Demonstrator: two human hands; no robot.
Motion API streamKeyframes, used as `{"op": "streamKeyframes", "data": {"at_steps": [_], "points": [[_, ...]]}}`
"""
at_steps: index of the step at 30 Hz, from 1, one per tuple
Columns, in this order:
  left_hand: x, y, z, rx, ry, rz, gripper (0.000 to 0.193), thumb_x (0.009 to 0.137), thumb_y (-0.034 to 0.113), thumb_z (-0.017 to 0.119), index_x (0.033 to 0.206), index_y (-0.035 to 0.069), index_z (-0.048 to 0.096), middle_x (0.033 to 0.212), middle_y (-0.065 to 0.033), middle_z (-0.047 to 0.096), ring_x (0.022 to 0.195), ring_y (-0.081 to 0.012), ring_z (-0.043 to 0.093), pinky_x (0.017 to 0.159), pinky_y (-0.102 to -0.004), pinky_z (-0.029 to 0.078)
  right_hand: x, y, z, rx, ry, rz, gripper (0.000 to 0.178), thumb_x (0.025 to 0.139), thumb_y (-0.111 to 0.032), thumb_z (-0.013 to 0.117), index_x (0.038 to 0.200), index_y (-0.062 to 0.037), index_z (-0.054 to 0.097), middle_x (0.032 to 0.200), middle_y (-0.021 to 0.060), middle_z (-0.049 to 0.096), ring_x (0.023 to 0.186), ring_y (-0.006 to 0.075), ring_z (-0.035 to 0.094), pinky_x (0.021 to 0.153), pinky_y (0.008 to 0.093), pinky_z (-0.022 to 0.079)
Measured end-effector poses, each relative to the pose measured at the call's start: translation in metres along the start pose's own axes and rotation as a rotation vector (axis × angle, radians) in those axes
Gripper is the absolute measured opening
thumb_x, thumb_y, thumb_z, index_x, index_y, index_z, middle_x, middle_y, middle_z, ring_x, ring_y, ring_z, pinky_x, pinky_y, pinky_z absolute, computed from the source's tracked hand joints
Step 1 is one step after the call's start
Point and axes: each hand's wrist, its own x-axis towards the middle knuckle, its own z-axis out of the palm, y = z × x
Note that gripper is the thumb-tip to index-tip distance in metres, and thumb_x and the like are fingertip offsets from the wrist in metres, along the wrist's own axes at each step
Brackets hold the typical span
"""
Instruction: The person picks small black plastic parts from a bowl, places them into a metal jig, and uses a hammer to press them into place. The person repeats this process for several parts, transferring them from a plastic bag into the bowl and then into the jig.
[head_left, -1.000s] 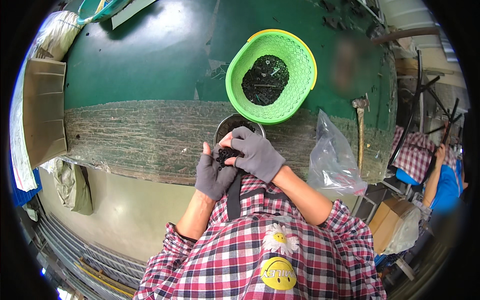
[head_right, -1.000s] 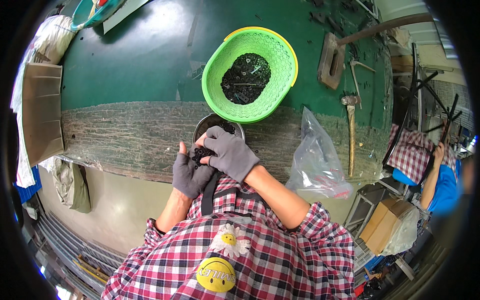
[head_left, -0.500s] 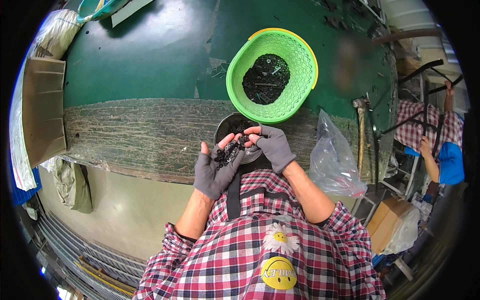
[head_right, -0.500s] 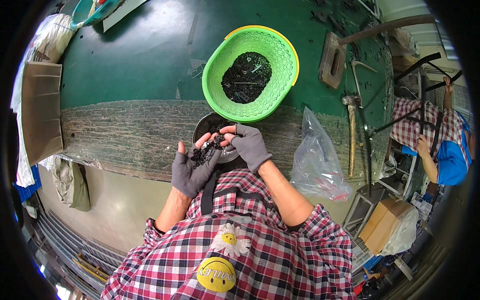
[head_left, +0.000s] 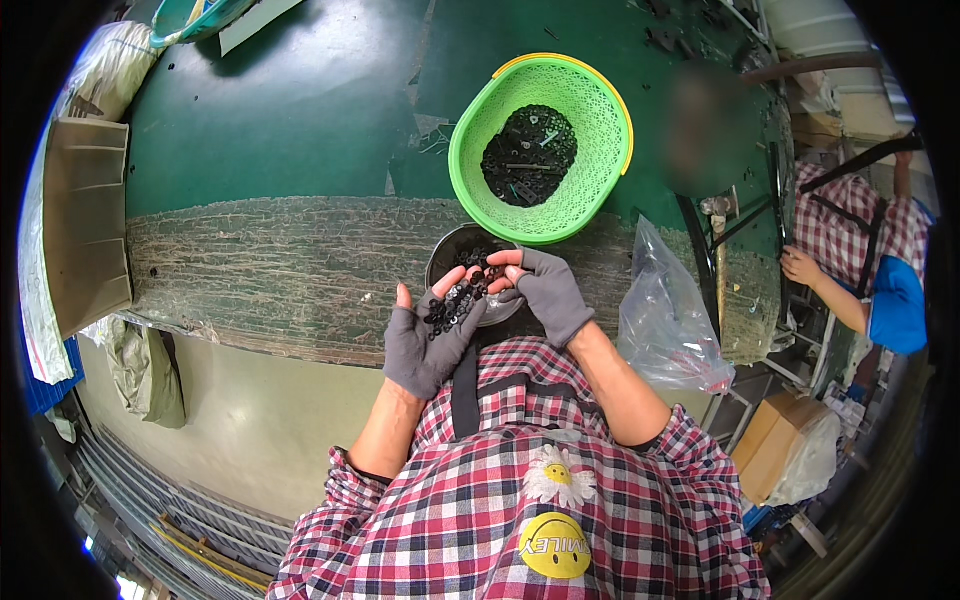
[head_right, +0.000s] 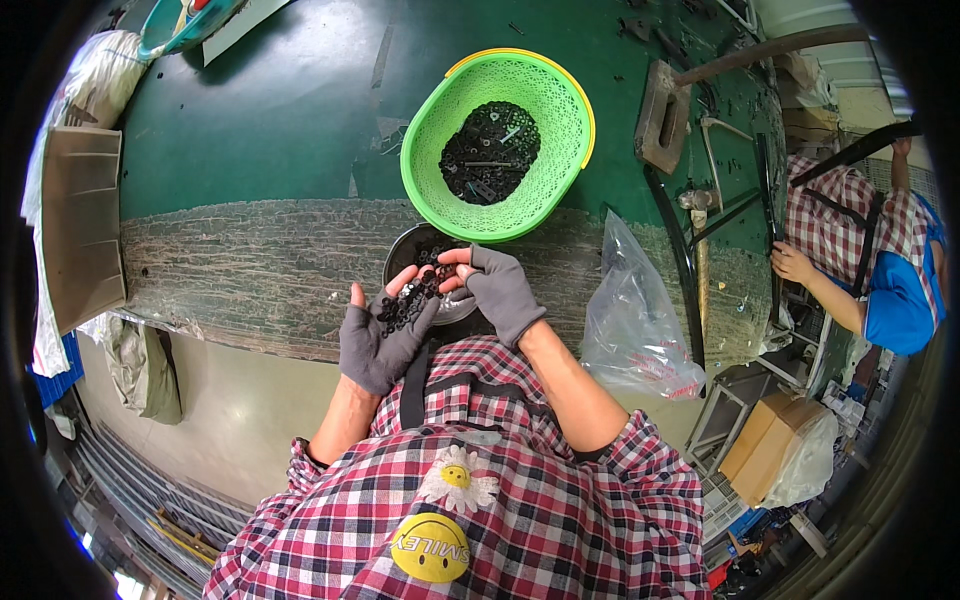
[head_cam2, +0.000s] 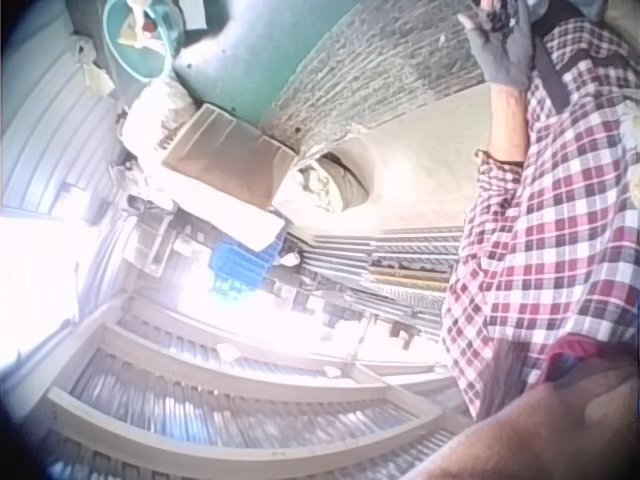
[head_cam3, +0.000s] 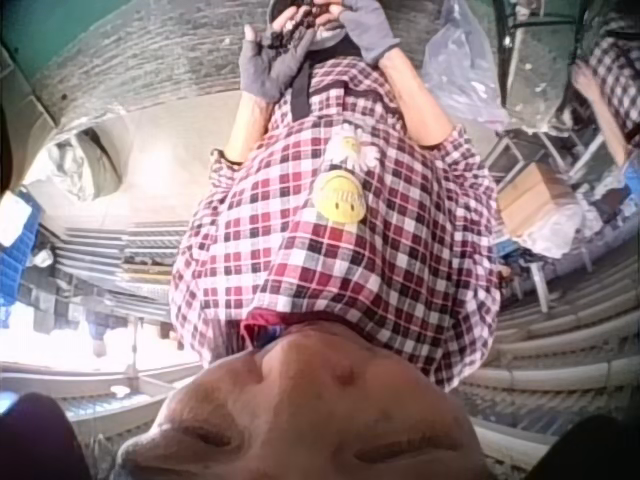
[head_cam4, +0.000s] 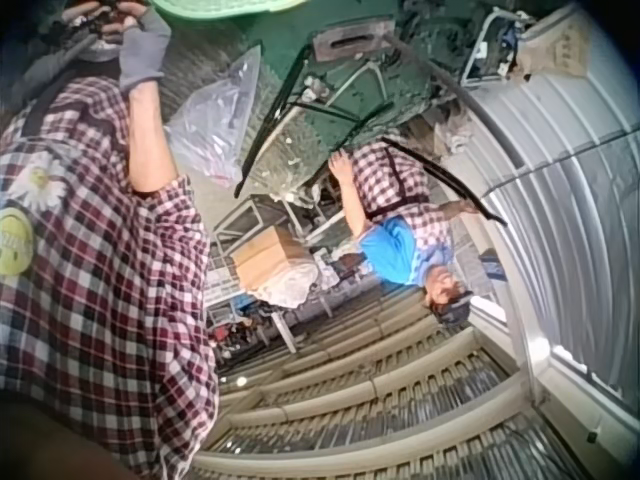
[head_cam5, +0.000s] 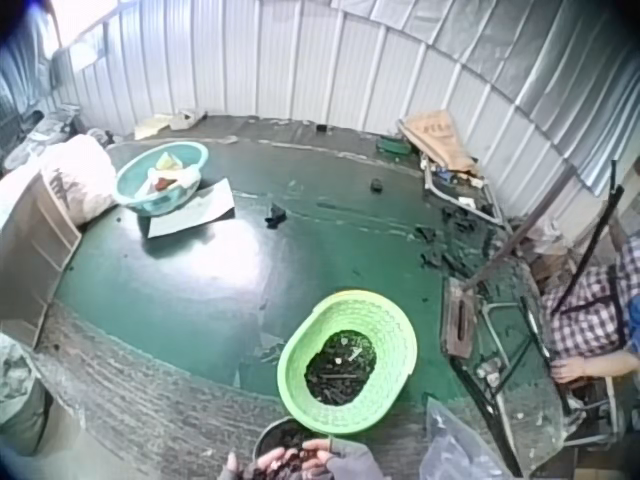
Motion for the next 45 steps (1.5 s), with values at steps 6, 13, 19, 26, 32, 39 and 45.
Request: {"op": "streamKeyframes", "data": {"at_steps": [6,13,19,26,32,39,45], "points": [[-0.001,0.0,0.001,0.022,-0.004,0.006,0.08,0.101,0.057,0.037,0.146,-0.009,0.032,0.15,-0.0256,0.038,0.138,-0.0353,0.04,0.117,-0.0456,0.036,-0.003,-0.002,0.006,-0.115,0.024,-0.08,0.023,0.092,0.001,0.056,0.112,0.0037,0.068,0.1,0.0064,0.069,0.081,0.012,0.068,0.075,0.0245,0.054],[-0.001,-0.002,0.003,-0.009,0.008,-0.008,0.08,0.1,0.056,0.041,0.146,-0.009,0.032,0.147,-0.0279,0.04,0.137,-0.0361,0.042,0.118,-0.0464,0.035,-0.005,-0.017,0.024,-0.617,0.043,-0.39,0.017,0.083,0.001,0.07,0.099,0.0002,0.071,0.096,0.0042,0.066,0.07,0.0093,0.061,0.067,0.0237,0.051],[-0.002,0.0,0.001,0.029,-0.035,-0.045,0.083,0.1,0.058,0.04,0.147,-0.009,0.03,0.148,-0.0274,0.038,0.138,-0.0364,0.04,0.119,-0.046,0.034,0.0,-0.008,0.021,-0.254,0.067,-0.291,0.011,0.084,0.002,0.068,0.095,0.0022,0.069,0.087,0.0038,0.063,0.07,0.0106,0.062,0.064,0.0254,0.052],[-0.001,-0.002,0.005,0.119,-0.031,-0.044,0.083,0.1,0.06,0.037,0.149,-0.007,0.03,0.151,-0.0246,0.036,0.141,-0.0324,0.038,0.121,-0.0445,0.03,-0.014,-0.037,0.034,-0.625,-0.045,-0.512,0.022,0.077,-0.005,0.075,0.098,-0.0074,0.074,0.083,0.0069,0.061,0.08,0.0176,0.063,0.07,0.0303,0.051],[-0.002,-0.004,0.011,0.16,-0.083,-0.032,0.083,0.1,0.06,0.037,0.149,-0.007,0.03,0.152,-0.0231,0.036,0.141,-0.0319,0.038,0.122,-0.0441,0.027,-0.007,-0.029,0.034,-0.762,-0.085,-0.62,0.023,0.072,-0.009,0.077,0.095,-0.0118,0.076,0.088,0.0089,0.062,0.087,0.0254,0.062,0.075,0.0346,0.051],[-0.003,-0.003,0.002,0.067,-0.038,-0.064,0.082,0.1,0.058,0.041,0.145,-0.01,0.034,0.148,-0.0262,0.039,0.141,-0.0344,0.037,0.121,-0.0437,0.031,-0.005,-0.013,0.019,-0.695,0.038,-0.547,0.014,0.077,-0.005,0.073,0.09,-0.0041,0.07,0.086,0.0106,0.061,0.079,0.0286,0.062,0.071,0.0358,0.05],[-0.003,-0.001,0.004,0.11,-0.041,-0.081,0.085,0.098,0.06,0.043,0.146,-0.01,0.033,0.147,-0.0262,0.04,0.139,-0.0331,0.04,0.12,-0.0444,0.032,-0.008,-0.018,0.015,-0.734,0.087,-0.507,0.02,0.076,-0.008,0.074,0.095,-0.0045,0.07,0.084,0.0103,0.06,0.077,0.0291,0.062,0.07,0.0363,0.05]]}}
